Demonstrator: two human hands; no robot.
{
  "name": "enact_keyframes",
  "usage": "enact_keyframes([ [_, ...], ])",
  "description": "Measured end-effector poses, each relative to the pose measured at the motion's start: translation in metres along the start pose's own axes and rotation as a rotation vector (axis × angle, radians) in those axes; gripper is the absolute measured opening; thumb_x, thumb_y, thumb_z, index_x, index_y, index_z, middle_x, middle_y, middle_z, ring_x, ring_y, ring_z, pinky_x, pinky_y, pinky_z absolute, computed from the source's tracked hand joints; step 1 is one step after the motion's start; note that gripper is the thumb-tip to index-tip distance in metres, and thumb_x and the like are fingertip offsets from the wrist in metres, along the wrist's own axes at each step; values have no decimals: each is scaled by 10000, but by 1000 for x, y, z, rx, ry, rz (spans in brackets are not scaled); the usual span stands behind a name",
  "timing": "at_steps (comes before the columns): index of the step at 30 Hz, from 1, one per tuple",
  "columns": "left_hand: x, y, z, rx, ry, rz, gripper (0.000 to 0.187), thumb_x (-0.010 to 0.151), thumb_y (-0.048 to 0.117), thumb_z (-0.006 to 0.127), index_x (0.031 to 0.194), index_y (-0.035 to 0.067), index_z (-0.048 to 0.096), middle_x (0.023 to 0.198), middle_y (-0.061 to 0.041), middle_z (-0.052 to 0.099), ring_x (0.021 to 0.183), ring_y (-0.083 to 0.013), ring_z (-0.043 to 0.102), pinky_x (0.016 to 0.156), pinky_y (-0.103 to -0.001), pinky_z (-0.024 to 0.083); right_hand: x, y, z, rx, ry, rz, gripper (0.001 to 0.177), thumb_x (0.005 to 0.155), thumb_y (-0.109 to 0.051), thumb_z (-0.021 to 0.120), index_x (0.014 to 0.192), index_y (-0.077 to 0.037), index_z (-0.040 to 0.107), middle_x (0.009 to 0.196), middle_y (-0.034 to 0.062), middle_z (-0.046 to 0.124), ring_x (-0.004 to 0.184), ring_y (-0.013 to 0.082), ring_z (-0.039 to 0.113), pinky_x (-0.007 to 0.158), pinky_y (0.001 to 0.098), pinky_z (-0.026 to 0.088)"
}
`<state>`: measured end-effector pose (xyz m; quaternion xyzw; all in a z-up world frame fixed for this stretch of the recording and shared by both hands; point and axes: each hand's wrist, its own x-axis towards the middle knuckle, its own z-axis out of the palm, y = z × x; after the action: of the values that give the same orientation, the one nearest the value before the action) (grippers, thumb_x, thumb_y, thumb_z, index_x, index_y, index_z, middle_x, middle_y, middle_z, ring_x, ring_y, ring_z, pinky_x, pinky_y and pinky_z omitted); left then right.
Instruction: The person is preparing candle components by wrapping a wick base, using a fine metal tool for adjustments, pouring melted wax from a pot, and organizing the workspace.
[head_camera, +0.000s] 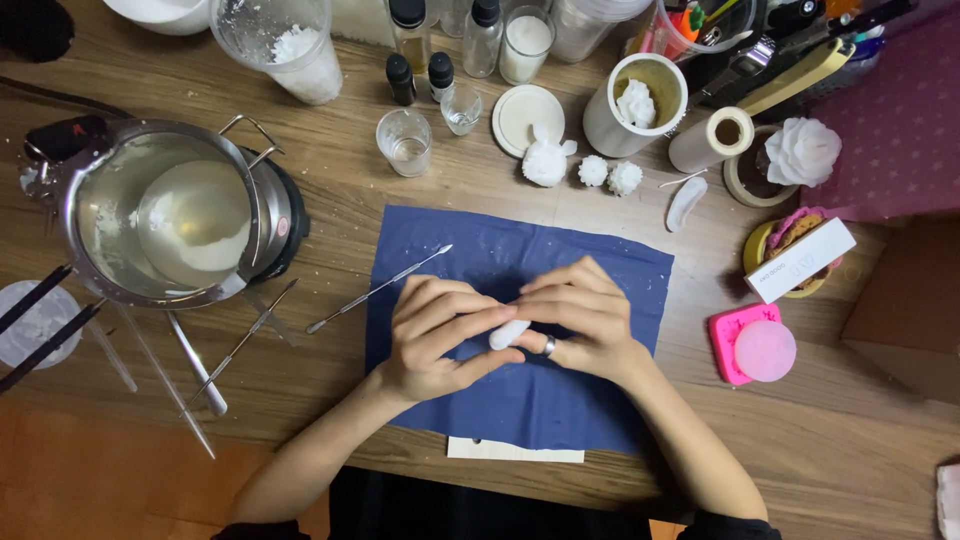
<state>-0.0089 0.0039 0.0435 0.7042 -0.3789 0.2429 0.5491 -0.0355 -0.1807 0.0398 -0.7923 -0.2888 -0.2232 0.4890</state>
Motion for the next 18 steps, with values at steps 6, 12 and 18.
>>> enact_keyframes([
  [6,2,-2,-1,-65,5,0,120,749,123,753,862,88,735,788,0,693,695,-151,615,689,-267,453,8,-12,-10,-174,33,-122,137,811,-211,711,819,-76,738,751,19,698,731,213,630,630,284,424],
  [12,-3,0,1,-238,20,-92,115,716,96,778,823,80,742,747,-12,709,669,-162,649,675,-259,466,10,-14,-7,-183,68,-147,120,792,-207,730,812,-90,744,740,14,691,725,197,605,637,283,413],
  [18,-3,1,-3,-325,-90,-216,316,728,168,784,993,26,687,870,-67,721,810,-240,690,726,-324,486,12,-18,-12,-306,82,-185,114,820,-205,693,775,-109,736,714,-2,677,718,186,608,634,275,400],
])
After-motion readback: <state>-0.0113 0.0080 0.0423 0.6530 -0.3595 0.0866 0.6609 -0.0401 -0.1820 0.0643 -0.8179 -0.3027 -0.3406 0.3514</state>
